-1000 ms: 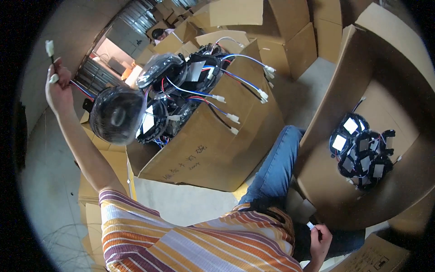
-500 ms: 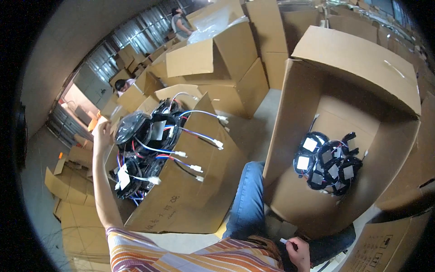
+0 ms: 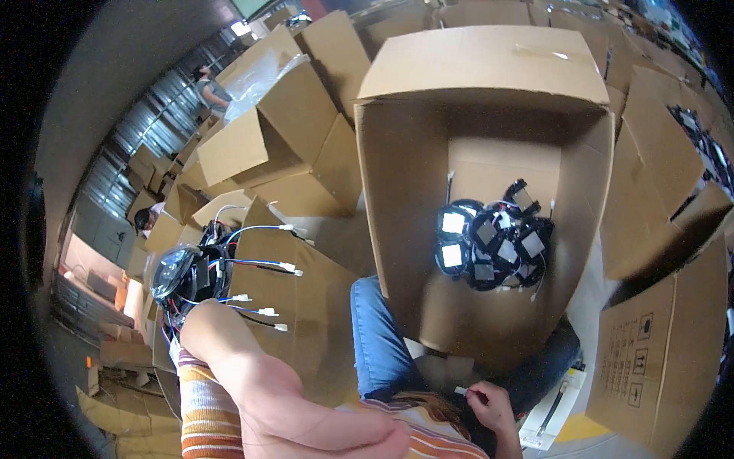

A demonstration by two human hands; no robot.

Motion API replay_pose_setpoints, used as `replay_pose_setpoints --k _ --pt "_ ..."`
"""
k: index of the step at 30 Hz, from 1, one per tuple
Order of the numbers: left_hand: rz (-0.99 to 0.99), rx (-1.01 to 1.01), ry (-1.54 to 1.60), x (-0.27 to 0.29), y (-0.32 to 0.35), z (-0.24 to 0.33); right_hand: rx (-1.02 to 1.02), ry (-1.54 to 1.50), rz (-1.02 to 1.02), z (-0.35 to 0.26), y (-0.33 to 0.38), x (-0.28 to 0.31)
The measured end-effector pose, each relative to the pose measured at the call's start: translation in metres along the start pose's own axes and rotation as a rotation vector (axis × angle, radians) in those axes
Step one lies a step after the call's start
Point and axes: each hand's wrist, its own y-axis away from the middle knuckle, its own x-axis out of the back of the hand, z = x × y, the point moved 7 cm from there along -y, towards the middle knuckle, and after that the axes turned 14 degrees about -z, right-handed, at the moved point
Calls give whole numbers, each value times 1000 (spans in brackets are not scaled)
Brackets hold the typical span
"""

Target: The person sorts headlight components by hand, placing headlights, wiring harnesses, and plastic covers into separate cardboard boxes.

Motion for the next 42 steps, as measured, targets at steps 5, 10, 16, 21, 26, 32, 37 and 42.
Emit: replay_pose_setpoints --k 5,10,16,21,26,32,37,42 --pt "-205 -53 589 -44 -16 -10 -26 -2 -31 9 0 15" --pt "-174 -52 587 -83 -4 -21 -110 -50 25 -1 -4 34" --pt "-436 346 384 -207 136 -60 -267 -90 26 20 -3 35" --pt "-308 912 265 -210 220 -155 -319 -39 54 35 1 45" --pt "-400 1130 554 -295 295 -185 -411 -58 78 39 -13 50" --pt "-1165 1109 473 -451 402 -195 -562 -122 99 62 -14 51" --pt "-1513 1053 421 -547 466 -201 -735 -204 128 76 -17 48" --pt "-1713 942 292 -600 484 -198 -798 -238 129 87 -24 44"
